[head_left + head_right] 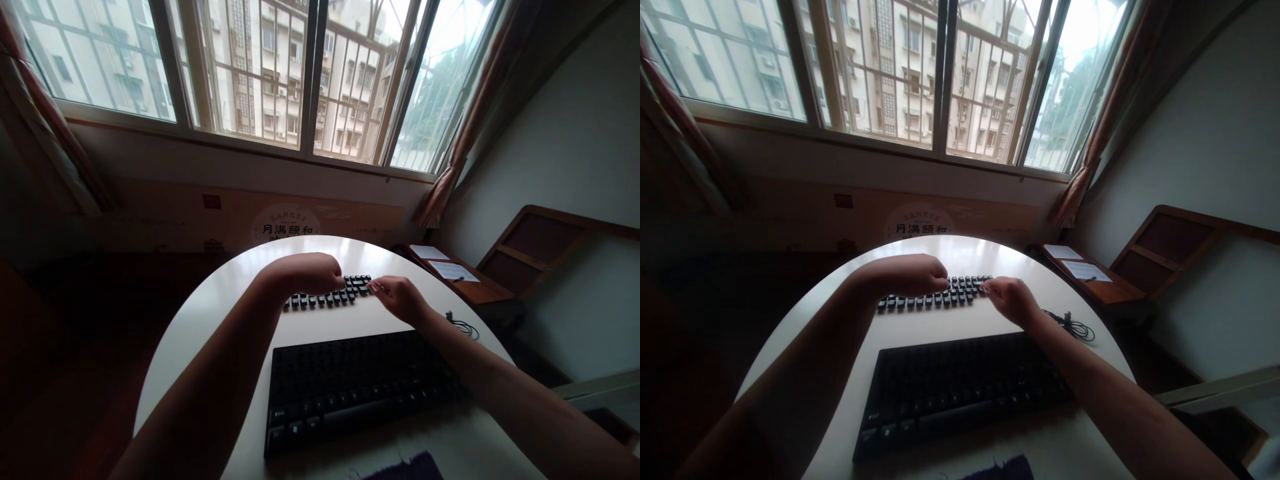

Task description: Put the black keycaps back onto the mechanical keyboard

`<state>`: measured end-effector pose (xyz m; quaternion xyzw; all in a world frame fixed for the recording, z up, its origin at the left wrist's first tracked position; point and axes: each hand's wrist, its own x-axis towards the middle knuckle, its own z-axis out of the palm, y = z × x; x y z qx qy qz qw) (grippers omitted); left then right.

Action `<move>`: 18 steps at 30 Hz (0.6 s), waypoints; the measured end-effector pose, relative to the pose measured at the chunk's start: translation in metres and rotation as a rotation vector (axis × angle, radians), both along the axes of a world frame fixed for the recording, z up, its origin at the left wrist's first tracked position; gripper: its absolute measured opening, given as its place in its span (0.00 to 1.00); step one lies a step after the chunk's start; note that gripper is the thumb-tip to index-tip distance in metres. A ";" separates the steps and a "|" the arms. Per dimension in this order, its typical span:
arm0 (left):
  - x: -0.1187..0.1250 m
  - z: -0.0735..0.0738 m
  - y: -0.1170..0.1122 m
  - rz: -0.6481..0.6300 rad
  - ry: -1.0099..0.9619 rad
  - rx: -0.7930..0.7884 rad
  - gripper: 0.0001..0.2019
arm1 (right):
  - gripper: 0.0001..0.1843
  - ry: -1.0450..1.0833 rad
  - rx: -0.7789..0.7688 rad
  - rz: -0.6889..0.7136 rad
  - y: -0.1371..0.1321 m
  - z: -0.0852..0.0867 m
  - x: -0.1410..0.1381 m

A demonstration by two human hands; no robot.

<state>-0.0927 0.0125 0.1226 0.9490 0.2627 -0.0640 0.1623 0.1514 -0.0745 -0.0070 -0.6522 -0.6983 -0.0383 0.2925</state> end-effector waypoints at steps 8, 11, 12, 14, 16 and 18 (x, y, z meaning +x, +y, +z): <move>0.021 -0.005 -0.026 -0.136 0.081 0.002 0.15 | 0.44 1.028 -0.172 -0.057 -0.115 0.020 0.038; 0.027 -0.005 -0.033 -0.196 0.113 0.052 0.15 | 0.36 1.191 -0.323 -0.096 -0.145 0.017 0.033; 0.029 -0.006 -0.035 -0.196 0.125 0.055 0.15 | 0.33 1.193 -0.351 -0.098 -0.151 0.016 0.030; 0.032 -0.009 -0.036 -0.192 0.144 0.055 0.15 | 0.28 1.157 -0.371 -0.079 -0.156 0.013 0.023; 0.034 -0.013 -0.036 -0.207 0.162 0.053 0.16 | 0.23 1.118 -0.347 -0.049 -0.153 0.009 0.017; 0.036 -0.017 -0.034 -0.234 0.174 0.054 0.16 | 0.18 1.118 -0.297 -0.040 -0.145 0.003 0.011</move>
